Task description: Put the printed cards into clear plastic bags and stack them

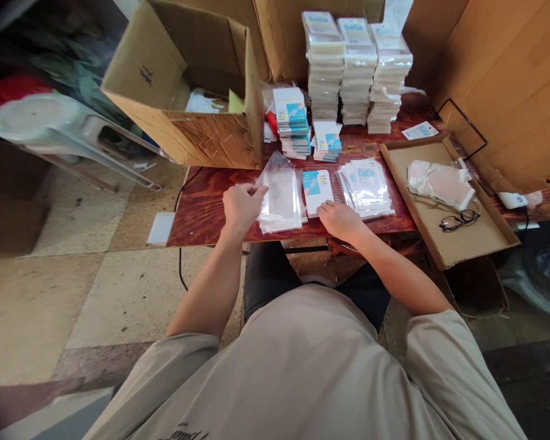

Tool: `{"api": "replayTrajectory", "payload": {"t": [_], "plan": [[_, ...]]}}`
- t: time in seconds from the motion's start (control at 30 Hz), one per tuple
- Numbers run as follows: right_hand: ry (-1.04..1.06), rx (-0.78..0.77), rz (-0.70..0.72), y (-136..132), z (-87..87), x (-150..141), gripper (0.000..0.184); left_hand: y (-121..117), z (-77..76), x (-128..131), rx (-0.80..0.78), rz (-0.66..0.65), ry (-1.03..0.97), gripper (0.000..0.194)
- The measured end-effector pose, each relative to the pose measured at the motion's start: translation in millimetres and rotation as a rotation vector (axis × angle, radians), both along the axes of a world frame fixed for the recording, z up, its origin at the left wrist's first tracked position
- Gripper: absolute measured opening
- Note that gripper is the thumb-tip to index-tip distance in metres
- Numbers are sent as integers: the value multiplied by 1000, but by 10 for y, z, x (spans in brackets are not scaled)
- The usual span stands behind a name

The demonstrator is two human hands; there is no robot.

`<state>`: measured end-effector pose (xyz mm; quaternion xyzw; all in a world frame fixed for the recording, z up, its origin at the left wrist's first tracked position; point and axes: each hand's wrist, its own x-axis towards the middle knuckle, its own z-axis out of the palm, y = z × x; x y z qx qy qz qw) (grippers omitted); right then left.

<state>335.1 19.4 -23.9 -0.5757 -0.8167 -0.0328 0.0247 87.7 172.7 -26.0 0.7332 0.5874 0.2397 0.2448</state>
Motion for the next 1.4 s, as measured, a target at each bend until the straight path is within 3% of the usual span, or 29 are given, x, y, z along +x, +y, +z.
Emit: {"api": "replayTrajectory", "payload": {"t": [0.13,0.33,0.43,0.53,0.6,0.7,0.77,0.83,0.9,1.03,1.13,1.23,1.4], "plan": [[9,8,-9,-23,-9,-9,32,28,-99,53,36,-89,33,21],[4,-4,-41,-52,29,-40,30,36,-198,101,83,58,-41,3],[9,-9,-46,-53,36,-48,30,30,-205,111,177,28,-72,16],[37,10,-50,-49,27,-26,30,21,-211,142,261,14,-201,14],[103,89,-85,-54,29,14,29,22,-223,183,164,39,-361,9],[288,366,-253,-100,79,85,31,33,-229,265,-104,118,-709,12],[493,577,-426,-172,142,95,30,30,-210,319,-292,175,-933,18],[793,691,-595,-276,204,48,30,-1,-169,368,-476,195,-1093,20],[1156,646,-704,-390,235,-51,35,-67,-118,420,-614,197,-1198,13],[1665,332,-738,-492,149,-246,46,-269,-36,538,-715,211,-1277,16],[1780,207,-796,-392,24,-255,50,-413,-12,604,-849,42,-1287,10],[1791,223,-881,-284,-21,-159,49,-496,-12,627,-974,-98,-1271,13],[1782,205,-845,-472,126,-23,40,-526,-9,609,-854,90,-1271,20]]}}
